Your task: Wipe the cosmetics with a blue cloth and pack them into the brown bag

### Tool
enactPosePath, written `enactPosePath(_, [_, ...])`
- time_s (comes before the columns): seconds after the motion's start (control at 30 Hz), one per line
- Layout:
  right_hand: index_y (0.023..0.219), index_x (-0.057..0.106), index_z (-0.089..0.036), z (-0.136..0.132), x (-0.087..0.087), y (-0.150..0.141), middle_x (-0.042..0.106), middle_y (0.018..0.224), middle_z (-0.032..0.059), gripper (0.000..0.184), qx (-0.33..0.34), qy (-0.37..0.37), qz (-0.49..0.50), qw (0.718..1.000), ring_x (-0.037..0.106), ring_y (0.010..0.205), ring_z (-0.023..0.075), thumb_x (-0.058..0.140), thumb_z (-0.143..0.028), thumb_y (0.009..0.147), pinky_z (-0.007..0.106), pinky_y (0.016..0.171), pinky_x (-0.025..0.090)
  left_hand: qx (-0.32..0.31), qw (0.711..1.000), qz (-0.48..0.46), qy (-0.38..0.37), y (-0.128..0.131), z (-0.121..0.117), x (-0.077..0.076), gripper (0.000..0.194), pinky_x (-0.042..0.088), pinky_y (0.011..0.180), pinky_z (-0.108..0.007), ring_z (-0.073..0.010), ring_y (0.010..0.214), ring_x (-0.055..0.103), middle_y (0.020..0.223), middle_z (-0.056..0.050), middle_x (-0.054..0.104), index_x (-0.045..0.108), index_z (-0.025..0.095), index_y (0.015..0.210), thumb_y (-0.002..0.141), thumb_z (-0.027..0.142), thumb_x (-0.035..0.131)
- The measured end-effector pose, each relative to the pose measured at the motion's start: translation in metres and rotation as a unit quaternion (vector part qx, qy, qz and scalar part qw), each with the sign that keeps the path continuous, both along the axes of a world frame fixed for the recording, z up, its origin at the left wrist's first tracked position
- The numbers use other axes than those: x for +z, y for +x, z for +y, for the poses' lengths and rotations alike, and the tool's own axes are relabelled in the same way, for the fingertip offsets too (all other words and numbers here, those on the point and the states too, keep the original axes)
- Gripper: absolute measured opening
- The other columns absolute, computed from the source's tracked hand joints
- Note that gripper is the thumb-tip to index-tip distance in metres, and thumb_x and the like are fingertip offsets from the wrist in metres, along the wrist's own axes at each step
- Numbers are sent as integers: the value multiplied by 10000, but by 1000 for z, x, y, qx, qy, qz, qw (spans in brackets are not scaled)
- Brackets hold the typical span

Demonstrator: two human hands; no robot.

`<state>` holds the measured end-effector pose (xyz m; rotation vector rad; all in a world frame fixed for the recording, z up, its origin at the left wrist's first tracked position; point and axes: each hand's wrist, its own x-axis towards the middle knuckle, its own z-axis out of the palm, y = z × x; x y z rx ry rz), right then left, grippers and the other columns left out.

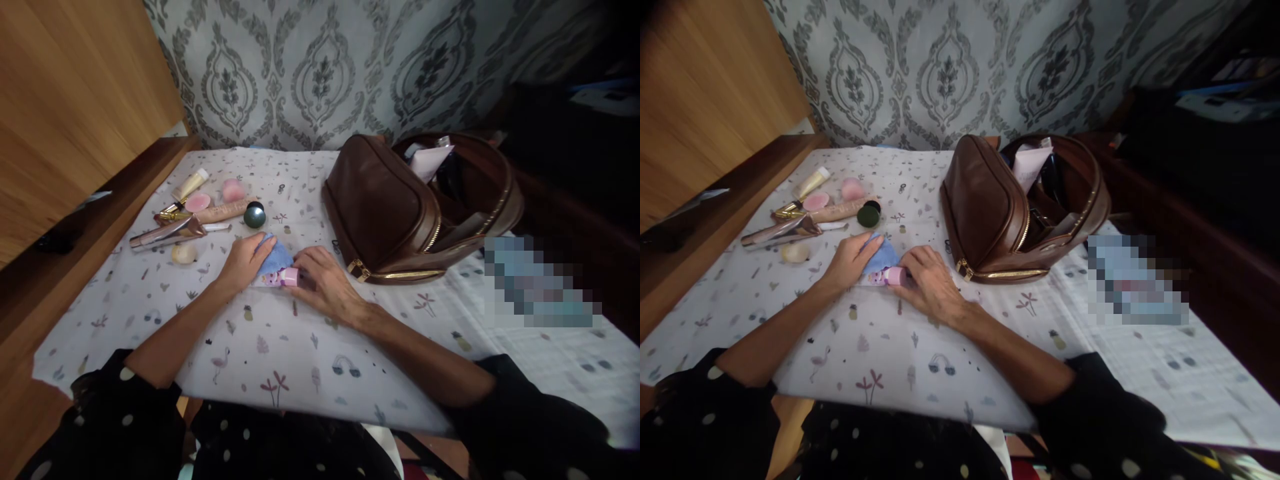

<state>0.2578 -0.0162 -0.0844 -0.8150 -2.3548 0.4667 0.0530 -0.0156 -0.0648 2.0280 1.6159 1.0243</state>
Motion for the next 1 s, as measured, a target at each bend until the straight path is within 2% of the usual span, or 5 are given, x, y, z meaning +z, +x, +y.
enactPosePath(0.23, [820,605,-167,-4,6,0,591,1013,124,392,5,-19,5,1000,497,998,257,467,-500,975,445,909,441,-5,1000,11,18,3,-1,0,396,293,570,-255,-105,548,381,551,57,363,342,206,630,943,436,419])
enactPosePath(0.43, [776,579,-171,-4,7,-1,583,966,115,401,6,-45,1,999,491,979,247,445,-484,987,428,909,440,-7,1000,24,17,4,-2,-1,392,287,566,-254,-107,536,386,543,56,364,347,208,636,947,436,416])
enactPosePath(0.7, [873,581,-179,-1,7,-1,579,898,91,396,0,-57,34,998,508,900,235,443,-536,975,410,858,437,81,991,24,106,-4,-2,7,341,303,567,-271,-129,561,402,585,32,425,422,209,693,972,402,386])
enactPosePath(0.9, [813,540,-176,-1,6,-1,561,840,82,434,4,-57,48,997,492,843,220,424,-562,973,381,806,439,-123,971,137,151,4,-10,10,310,409,731,-315,-172,705,532,708,-33,597,521,196,716,965,352,421])
enactPosePath(1.0, [838,544,-175,-1,9,1,566,846,75,406,-3,-62,67,996,506,839,212,446,-545,972,370,803,442,-99,978,143,115,4,-10,10,332,401,688,-296,-161,661,514,662,-19,563,513,197,698,967,362,410])
